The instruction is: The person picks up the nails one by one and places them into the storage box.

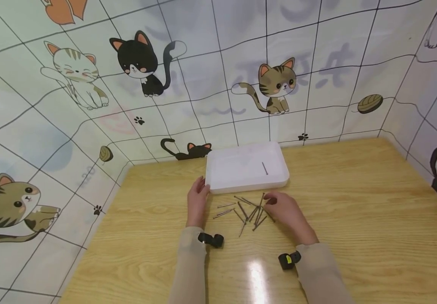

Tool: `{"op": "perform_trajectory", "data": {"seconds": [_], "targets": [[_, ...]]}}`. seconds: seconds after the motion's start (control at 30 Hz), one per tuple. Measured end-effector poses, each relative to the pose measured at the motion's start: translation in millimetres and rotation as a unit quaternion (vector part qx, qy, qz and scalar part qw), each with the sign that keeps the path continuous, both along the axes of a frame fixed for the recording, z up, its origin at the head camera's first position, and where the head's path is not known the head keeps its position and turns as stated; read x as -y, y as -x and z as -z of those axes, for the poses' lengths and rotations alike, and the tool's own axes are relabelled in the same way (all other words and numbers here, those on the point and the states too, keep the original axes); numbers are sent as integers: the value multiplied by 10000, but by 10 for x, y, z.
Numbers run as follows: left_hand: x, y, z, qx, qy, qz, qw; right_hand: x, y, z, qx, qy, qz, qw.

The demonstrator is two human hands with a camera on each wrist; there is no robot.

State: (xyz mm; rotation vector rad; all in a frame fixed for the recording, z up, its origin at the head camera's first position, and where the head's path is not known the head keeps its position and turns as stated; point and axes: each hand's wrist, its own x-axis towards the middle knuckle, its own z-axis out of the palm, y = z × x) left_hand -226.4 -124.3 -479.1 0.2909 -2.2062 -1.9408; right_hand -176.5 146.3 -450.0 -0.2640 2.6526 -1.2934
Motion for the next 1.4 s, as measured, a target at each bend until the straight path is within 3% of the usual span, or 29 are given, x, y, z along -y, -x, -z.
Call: {"op": "perform_trajectory", "data": {"seconds": [0.3,0.93,1.4], "targets": [[-7,12,31,-22,31,64,10000,41,-13,-21,8,-283,38,9996],[-3,-8,27,-18,-65,98,9999,124,-38,-38,-258,-853,-348,9954],[-14,-20,10,-28,-25,125,9999,142,-66,-53,-204,-895,-269,9954]]}}
